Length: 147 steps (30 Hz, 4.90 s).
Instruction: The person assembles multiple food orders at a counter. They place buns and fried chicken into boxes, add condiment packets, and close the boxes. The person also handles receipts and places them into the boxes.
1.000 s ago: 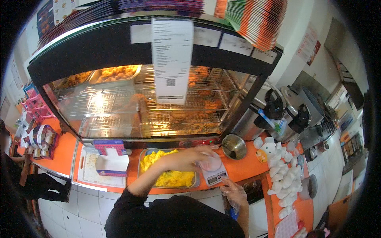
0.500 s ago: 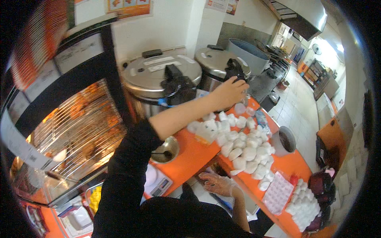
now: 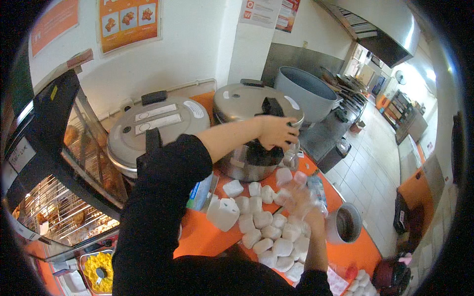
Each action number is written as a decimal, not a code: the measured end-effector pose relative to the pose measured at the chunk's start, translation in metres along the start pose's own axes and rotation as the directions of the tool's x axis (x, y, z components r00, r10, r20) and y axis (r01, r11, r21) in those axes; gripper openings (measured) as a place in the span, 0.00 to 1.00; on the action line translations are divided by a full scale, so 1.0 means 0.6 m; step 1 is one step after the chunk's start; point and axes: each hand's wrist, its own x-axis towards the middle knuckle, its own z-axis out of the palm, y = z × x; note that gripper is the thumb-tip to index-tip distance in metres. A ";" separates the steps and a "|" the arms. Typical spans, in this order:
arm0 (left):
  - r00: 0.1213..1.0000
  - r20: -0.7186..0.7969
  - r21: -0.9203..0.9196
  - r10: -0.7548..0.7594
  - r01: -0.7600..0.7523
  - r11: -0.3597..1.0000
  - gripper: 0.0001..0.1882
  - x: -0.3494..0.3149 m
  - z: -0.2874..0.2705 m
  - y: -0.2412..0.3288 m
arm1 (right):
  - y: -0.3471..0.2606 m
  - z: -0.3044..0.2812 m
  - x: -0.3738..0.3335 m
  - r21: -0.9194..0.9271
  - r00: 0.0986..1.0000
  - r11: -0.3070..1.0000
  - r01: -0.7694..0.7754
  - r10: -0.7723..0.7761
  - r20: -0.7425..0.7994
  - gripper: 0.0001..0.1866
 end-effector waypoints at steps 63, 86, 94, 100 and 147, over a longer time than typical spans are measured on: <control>-0.501 0.809 -0.586 -0.307 -0.728 -0.357 0.39 -0.352 -0.548 1.247 | -0.849 0.132 0.031 0.663 0.386 0.529 0.529 -0.846 0.367 0.38; -0.961 0.275 -0.457 -0.029 -0.104 -0.883 0.46 -0.858 -0.677 1.593 | -0.977 0.394 0.024 0.332 0.669 0.580 0.743 -0.639 -0.380 0.21; -0.894 0.424 -0.112 -0.149 0.111 -0.987 0.47 -0.965 -0.580 1.677 | -1.132 0.356 -0.094 0.734 0.549 0.163 0.659 -0.772 -0.321 0.22; -0.947 0.257 0.209 -0.193 0.250 -0.945 0.29 -0.952 -0.630 1.679 | -1.289 0.350 -0.129 0.843 0.379 0.007 0.537 -0.895 -0.234 0.25; -0.906 0.368 -0.273 -0.210 0.111 -0.956 0.23 -1.054 -0.677 1.916 | -1.268 0.516 -0.230 0.027 0.908 0.941 -0.338 0.318 0.273 0.44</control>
